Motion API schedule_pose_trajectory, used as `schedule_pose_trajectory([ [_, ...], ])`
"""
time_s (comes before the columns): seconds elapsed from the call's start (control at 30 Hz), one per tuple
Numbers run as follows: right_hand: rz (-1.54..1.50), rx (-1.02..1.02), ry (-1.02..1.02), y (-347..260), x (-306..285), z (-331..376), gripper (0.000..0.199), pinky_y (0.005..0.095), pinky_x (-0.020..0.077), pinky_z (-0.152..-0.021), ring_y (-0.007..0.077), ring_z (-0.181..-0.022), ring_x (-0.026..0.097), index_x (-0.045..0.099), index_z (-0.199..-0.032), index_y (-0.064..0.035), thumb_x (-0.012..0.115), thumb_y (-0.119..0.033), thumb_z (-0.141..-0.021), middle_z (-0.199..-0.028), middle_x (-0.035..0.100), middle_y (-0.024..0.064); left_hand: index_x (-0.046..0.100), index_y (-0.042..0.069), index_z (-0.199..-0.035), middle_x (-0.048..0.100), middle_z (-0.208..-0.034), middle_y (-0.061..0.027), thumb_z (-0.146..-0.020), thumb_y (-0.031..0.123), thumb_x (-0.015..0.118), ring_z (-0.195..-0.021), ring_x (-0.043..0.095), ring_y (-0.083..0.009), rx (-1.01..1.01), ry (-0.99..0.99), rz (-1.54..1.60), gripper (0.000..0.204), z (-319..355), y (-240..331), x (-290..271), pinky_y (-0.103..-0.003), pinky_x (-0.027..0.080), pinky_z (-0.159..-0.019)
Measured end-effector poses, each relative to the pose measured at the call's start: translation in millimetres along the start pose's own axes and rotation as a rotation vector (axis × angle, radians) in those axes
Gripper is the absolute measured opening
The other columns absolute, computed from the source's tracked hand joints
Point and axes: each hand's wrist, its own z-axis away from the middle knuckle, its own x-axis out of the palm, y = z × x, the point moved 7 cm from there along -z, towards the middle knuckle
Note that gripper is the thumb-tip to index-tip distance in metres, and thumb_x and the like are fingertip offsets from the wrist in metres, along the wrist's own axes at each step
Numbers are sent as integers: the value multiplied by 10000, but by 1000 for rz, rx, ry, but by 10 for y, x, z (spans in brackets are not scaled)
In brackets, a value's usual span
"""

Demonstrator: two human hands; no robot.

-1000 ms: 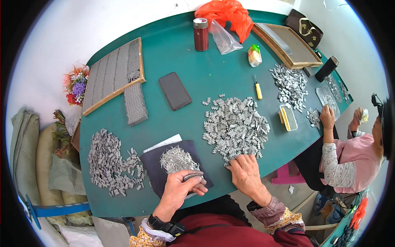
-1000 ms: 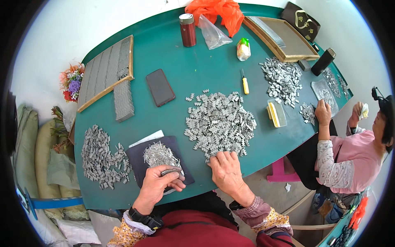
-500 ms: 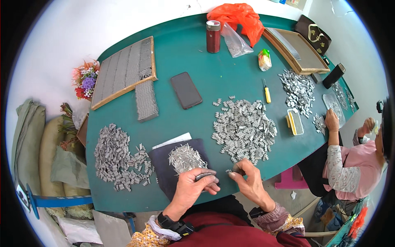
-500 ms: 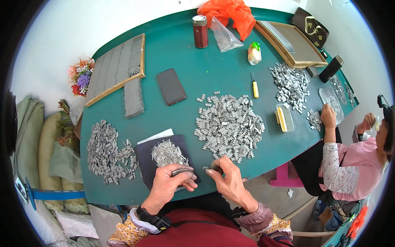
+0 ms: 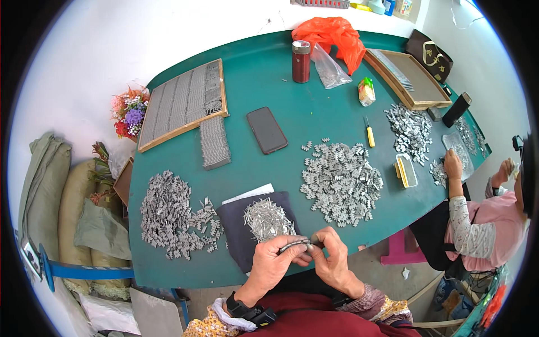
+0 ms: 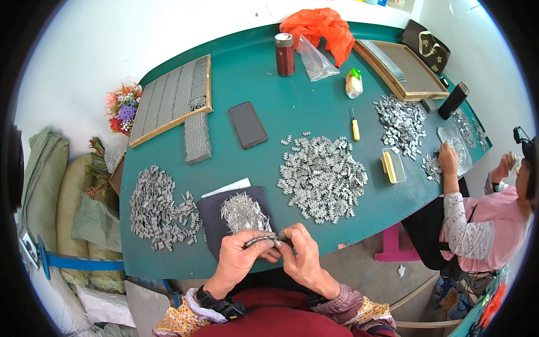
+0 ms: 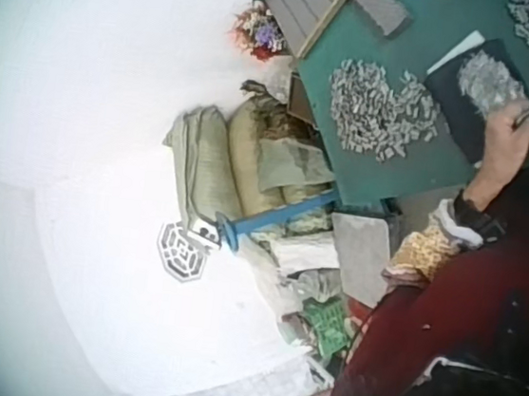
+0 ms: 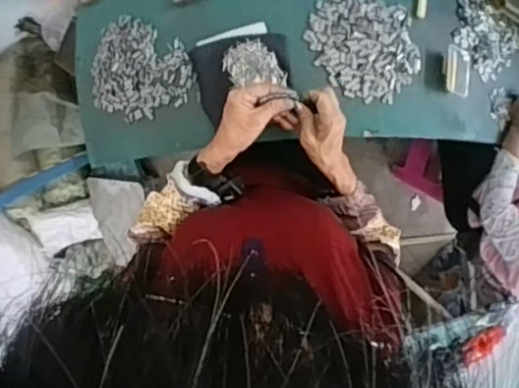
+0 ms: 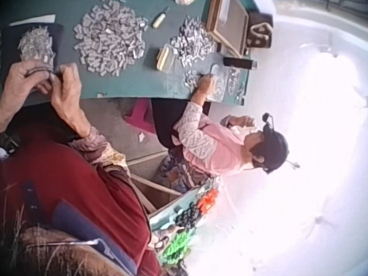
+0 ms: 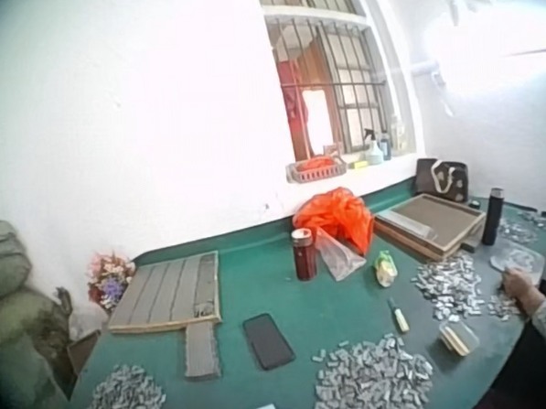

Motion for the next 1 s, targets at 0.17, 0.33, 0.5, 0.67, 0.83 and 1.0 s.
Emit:
schedule_pose_trajectory([
  [0.17,162,-130,5,-56,7,58,223,389,454,-639,309,-730,565,568,-961,-8,683,44,-777,-836,586,117,665,-85,-1060,710,-921,-138,-953,33,620,-794,720,-192,-32,12,3,165,3,-90,-23,-301,618,-676],
  [0.33,386,-107,-67,110,-162,-95,150,403,448,-703,318,-788,571,644,-937,-21,674,6,-793,-873,616,115,642,-95,-1065,698,-933,-177,-961,21,597,-802,725,-252,-57,70,24,162,-4,-160,-168,-337,623,-691],
  [0.5,590,45,4,465,-489,-199,76,419,418,-694,309,-762,555,658,-882,-36,678,-44,-809,-799,570,111,611,-99,-1049,689,-941,-213,-971,20,576,-802,729,-301,-97,94,57,147,-56,-238,-294,-371,630,-682],
  [0.67,788,-111,-140,477,-228,-257,127,401,374,-714,271,-755,536,588,-765,-57,706,-104,-776,-759,503,85,604,-99,-1057,689,-938,-217,-970,14,574,-799,729,-302,-128,88,56,147,-112,-280,-313,-377,631,-674],
  [0.83,901,-141,-213,461,-124,-275,127,396,371,-717,270,-779,531,584,-823,-49,693,-86,-771,-792,495,90,605,-109,-1047,691,-943,-214,-958,-2,579,-800,728,-298,-162,73,59,141,-141,-288,-321,-372,630,-676],
  [1.0,885,-127,-172,459,-133,-295,131,425,389,-708,293,-771,537,587,-874,-36,676,-49,-779,-799,513,99,618,-108,-1040,694,-934,-201,-945,-5,602,-797,727,-288,-159,71,87,142,-135,-272,-307,-360,628,-669],
])
